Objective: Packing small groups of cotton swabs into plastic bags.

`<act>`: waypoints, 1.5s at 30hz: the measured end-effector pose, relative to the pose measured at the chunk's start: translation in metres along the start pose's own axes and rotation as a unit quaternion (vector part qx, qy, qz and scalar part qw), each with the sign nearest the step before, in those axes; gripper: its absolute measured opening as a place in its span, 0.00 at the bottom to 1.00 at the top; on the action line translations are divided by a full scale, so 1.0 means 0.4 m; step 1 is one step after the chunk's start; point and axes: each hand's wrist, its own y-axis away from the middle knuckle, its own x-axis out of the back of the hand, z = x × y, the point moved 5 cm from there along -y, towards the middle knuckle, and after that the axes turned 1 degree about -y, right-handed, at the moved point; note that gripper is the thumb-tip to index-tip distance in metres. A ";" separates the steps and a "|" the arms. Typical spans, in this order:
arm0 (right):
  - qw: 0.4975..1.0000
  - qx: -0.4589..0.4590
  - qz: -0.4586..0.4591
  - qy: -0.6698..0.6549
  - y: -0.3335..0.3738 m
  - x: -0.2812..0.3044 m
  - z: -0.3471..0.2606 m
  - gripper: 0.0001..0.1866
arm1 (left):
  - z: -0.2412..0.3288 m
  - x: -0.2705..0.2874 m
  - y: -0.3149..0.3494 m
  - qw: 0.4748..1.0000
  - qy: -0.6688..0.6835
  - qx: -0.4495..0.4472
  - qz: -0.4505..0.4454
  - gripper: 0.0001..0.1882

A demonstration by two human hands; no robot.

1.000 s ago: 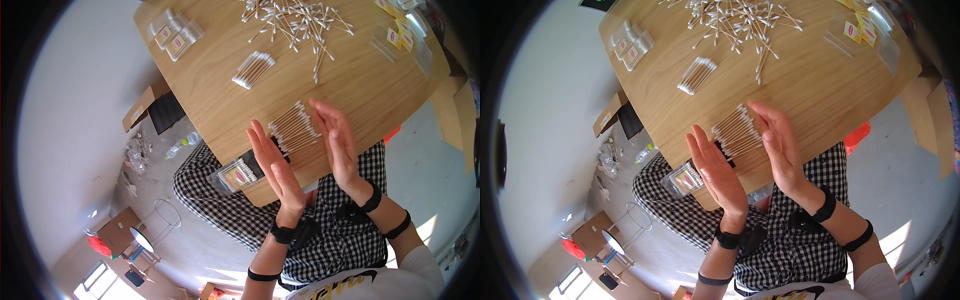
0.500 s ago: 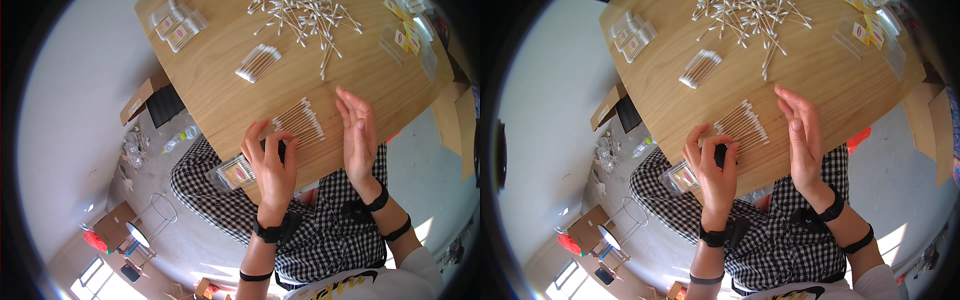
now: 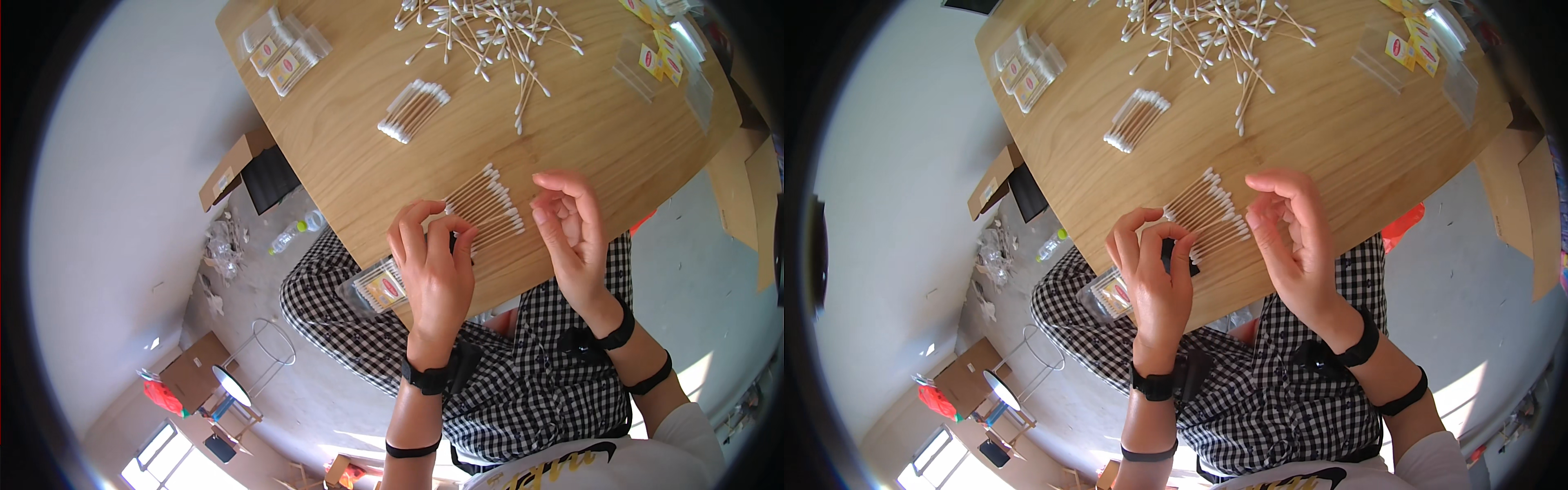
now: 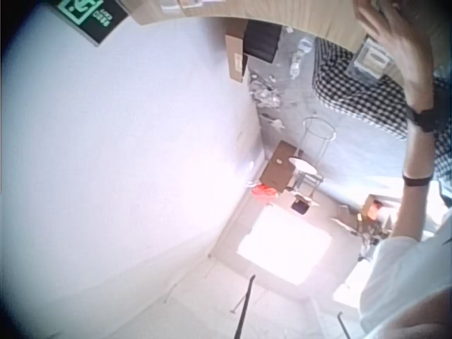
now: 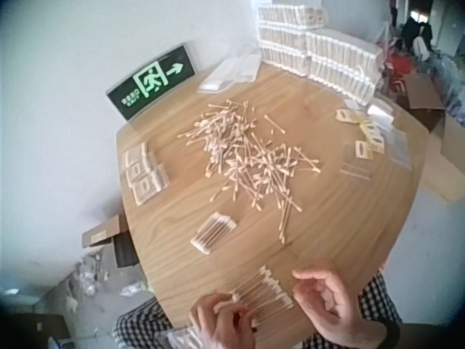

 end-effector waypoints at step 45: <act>0.990 -0.025 -0.095 -0.098 -0.019 -0.077 0.033 0.37 | 0.023 -0.091 0.047 0.794 0.561 0.171 0.162 0.39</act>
